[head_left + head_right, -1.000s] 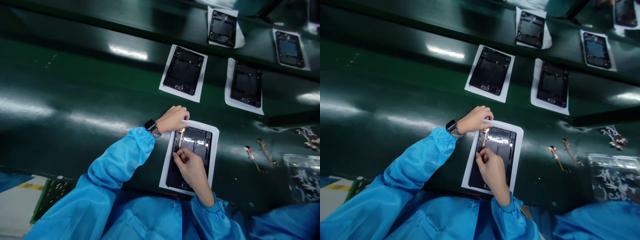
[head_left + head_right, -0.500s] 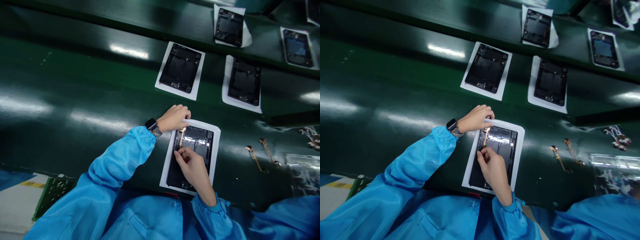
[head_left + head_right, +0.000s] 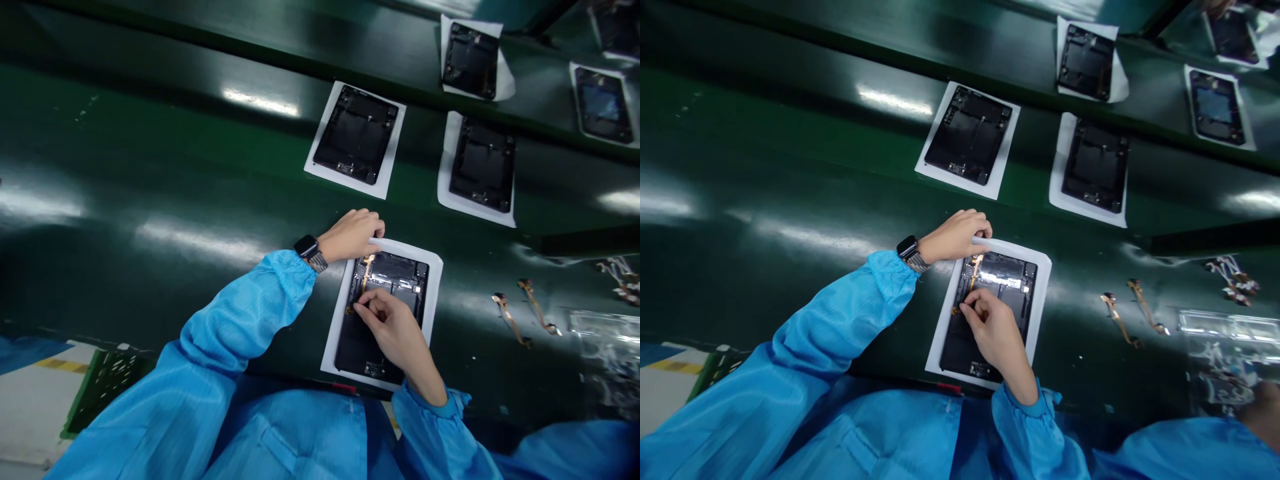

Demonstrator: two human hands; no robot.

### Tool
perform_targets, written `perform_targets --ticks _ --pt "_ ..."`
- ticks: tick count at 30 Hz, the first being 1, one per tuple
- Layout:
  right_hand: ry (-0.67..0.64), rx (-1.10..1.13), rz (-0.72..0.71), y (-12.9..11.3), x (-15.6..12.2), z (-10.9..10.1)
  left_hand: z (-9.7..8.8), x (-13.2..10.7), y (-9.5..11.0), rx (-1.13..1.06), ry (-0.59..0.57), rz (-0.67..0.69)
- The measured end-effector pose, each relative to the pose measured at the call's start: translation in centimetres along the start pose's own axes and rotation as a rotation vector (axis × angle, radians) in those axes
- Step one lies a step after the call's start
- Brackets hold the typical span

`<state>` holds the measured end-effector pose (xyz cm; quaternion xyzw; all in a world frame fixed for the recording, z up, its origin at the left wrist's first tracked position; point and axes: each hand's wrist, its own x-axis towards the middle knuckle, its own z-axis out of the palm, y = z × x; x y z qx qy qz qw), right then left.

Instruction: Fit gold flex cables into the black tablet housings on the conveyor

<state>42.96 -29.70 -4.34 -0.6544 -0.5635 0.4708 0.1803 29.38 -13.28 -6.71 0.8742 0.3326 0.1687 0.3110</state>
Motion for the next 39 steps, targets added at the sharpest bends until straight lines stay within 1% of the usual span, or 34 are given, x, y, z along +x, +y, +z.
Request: perform_targets --ticks 7,13,20,26,31,39 --pt "-0.024 0.012 -0.011 -0.09 0.25 -0.46 -0.19 0.0 0.11 -0.01 -0.005 -0.003" --pt "-0.021 0.018 -0.016 -0.12 0.37 -0.41 -0.14 -0.02 0.03 -0.002 -0.006 0.001" --pt "-0.012 0.029 0.043 -0.27 0.27 -0.26 -0.1 -0.08 0.05 -0.005 0.01 0.004" --pt "-0.017 0.028 0.075 -0.14 0.09 -0.34 -0.17 -0.09 0.09 -0.011 0.007 0.003" --pt "-0.03 0.027 0.088 -0.56 -0.04 -0.3 -0.19 -0.06 0.13 -0.017 -0.002 0.002" --pt "0.006 -0.029 0.111 -0.81 -0.5 -0.04 0.17 0.01 -0.23 -0.018 0.024 0.022"
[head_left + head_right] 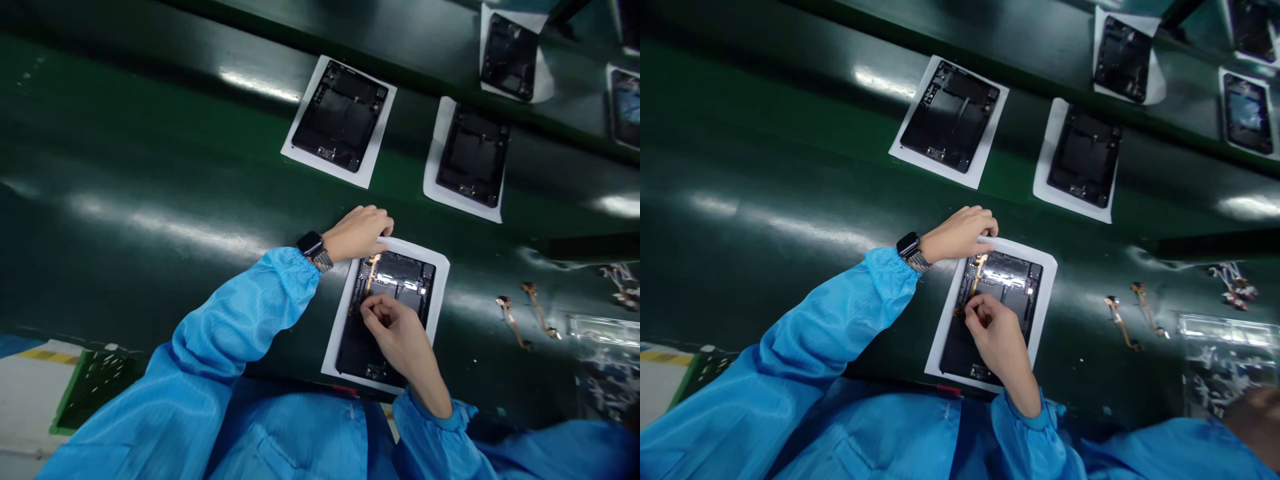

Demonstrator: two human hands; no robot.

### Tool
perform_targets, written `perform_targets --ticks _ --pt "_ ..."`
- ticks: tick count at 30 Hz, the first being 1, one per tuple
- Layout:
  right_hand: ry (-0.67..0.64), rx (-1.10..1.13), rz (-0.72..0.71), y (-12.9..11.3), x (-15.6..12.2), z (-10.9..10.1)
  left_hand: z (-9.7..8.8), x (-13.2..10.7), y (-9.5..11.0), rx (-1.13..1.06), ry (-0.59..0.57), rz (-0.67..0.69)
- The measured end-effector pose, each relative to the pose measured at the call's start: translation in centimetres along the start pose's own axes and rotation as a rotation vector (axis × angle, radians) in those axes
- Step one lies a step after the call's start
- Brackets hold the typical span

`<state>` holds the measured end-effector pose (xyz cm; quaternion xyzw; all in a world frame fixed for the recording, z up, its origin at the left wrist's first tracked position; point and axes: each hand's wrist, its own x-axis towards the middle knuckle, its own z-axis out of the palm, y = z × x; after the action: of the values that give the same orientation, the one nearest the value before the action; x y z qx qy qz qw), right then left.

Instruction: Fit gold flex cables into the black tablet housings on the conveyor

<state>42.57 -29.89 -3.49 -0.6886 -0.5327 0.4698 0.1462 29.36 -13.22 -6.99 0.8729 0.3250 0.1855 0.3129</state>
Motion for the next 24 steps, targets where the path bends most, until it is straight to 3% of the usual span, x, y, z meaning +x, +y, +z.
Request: perform_targets --ticks 7,10,13,15,18,21,24 --pt "0.044 -0.067 -0.004 -0.1 -0.4 0.7 -0.2 0.0 0.2 -0.068 0.066 0.012" --pt "0.105 -0.13 -0.034 0.1 -0.4 1.2 -1.5 0.2 -0.7 -0.151 0.212 -0.017" --pt "0.095 -0.148 -0.064 0.3 -0.2 1.3 -4.2 -0.1 -2.9 -0.151 0.43 -0.084" --pt "0.069 -0.155 -0.07 0.4 -0.1 1.2 -6.5 -0.9 -5.0 -0.037 0.588 -0.205" --pt "0.058 -0.203 -0.074 0.6 0.1 1.3 -10.1 -2.4 -7.9 0.219 0.765 -0.582" --pt "0.064 -0.247 -0.09 0.7 0.4 1.6 -12.7 -3.1 -10.1 0.25 0.71 -0.948" --pt "0.084 -0.288 -0.116 0.8 0.6 1.9 -14.1 -2.5 -11.2 0.175 0.601 -1.06"
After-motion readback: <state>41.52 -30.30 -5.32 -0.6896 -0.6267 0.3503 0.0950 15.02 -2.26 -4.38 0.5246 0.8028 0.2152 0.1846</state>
